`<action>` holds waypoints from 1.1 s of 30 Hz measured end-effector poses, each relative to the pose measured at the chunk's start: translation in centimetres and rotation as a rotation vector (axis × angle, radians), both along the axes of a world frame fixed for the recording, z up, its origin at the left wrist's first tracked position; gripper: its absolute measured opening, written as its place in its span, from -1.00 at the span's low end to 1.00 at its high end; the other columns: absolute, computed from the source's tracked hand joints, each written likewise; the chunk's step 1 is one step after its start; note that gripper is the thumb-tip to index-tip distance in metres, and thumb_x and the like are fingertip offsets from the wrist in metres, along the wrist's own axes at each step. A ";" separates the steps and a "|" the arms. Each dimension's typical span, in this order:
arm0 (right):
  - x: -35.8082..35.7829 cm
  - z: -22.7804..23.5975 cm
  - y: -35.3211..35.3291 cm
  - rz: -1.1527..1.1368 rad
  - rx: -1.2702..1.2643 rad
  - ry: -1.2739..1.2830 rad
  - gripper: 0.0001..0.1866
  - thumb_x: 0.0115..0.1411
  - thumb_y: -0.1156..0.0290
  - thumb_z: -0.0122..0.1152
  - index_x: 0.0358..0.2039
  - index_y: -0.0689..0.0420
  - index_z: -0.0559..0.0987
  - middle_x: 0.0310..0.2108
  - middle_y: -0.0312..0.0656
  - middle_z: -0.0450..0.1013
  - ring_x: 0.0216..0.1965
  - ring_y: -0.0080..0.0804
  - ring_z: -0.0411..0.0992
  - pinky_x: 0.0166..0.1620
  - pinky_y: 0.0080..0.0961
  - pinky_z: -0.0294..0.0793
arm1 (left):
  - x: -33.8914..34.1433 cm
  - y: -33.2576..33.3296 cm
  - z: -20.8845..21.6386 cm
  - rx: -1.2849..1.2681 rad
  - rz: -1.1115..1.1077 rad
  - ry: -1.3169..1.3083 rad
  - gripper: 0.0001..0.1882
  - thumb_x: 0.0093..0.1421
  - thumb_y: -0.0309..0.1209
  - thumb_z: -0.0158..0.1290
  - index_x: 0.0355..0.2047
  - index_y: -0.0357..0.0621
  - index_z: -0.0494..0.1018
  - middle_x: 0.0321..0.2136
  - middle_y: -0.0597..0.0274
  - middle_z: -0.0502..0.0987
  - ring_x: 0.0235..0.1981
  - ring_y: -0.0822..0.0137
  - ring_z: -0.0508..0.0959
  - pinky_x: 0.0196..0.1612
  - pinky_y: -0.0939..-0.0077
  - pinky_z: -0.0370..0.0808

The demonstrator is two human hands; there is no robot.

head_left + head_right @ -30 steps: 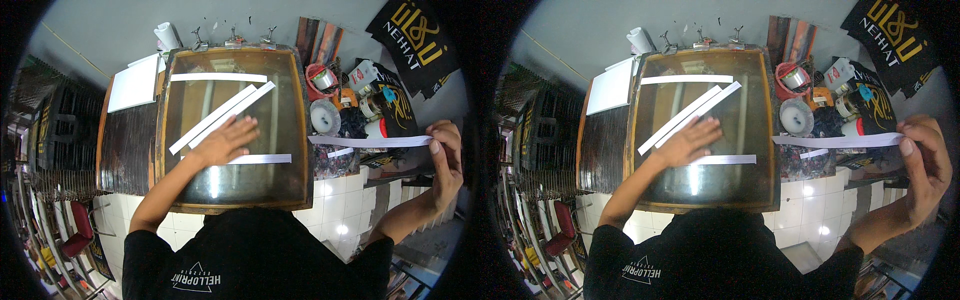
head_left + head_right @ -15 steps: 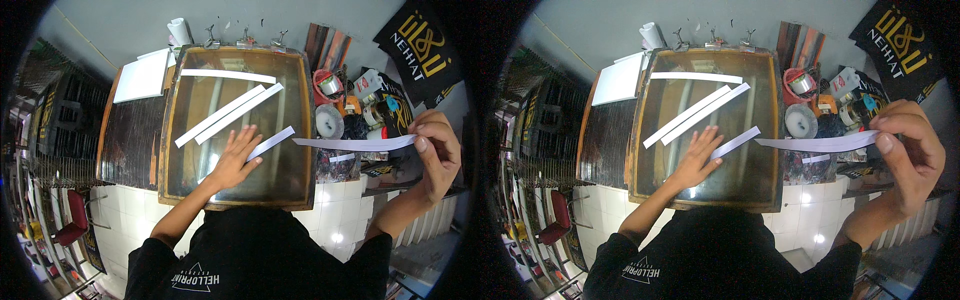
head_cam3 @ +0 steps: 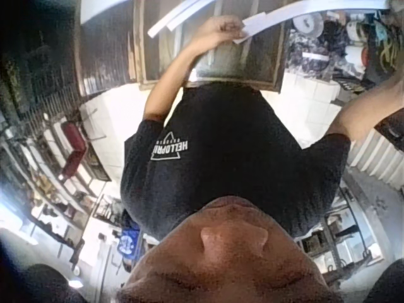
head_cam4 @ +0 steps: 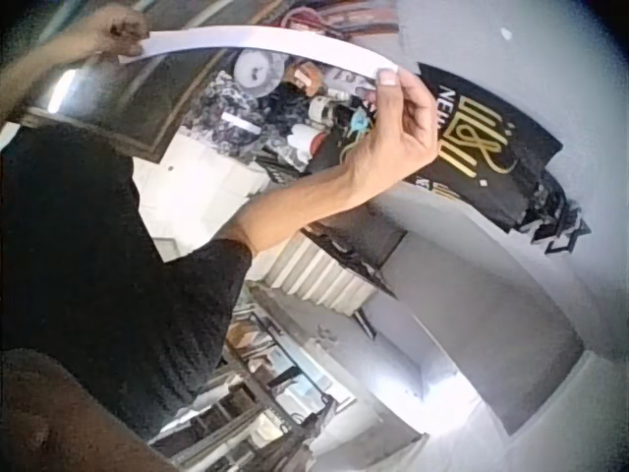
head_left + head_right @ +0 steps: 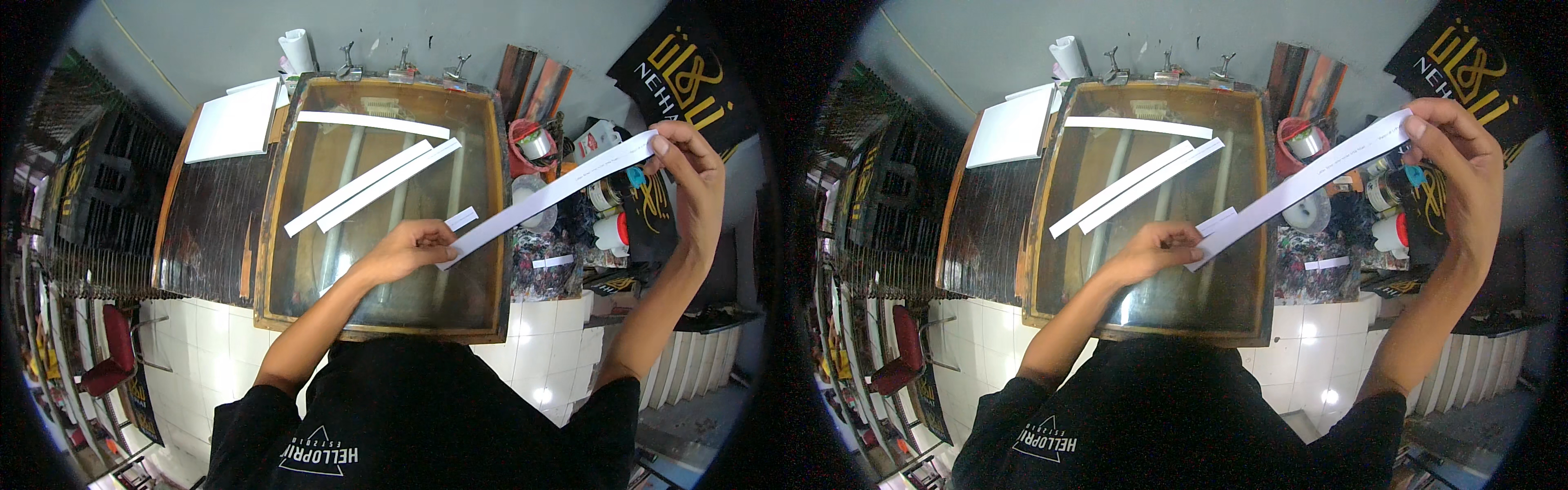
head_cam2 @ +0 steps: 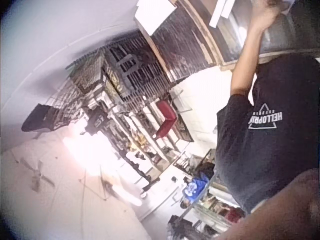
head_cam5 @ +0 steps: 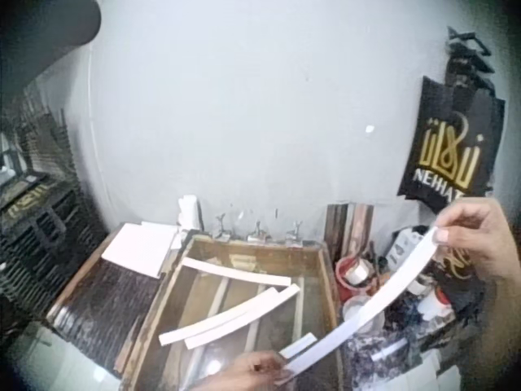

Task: The person takes several strips of paper from a shelf, aligns them on a glass workbench, and uses a metal ruler and a utility knife to cut them into smaller sections.

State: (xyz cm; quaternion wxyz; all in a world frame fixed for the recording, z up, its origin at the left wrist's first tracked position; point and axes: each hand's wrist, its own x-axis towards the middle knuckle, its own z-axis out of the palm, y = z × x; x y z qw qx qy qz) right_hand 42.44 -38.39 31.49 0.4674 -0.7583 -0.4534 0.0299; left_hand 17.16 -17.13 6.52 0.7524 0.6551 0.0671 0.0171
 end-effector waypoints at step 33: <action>-3.8 -26.6 4.0 -0.027 -0.283 0.739 -0.75 0.19 0.49 0.40 -0.14 0.32 0.66 -0.44 -0.27 0.54 -0.50 -0.58 0.41 -0.42 -0.60 0.37 | -19.4 -3.6 -3.1 -0.421 1.089 0.489 -0.89 0.18 -0.57 0.29 -0.32 -0.27 0.57 -0.51 0.22 0.62 -0.62 0.52 0.49 -0.54 0.65 0.38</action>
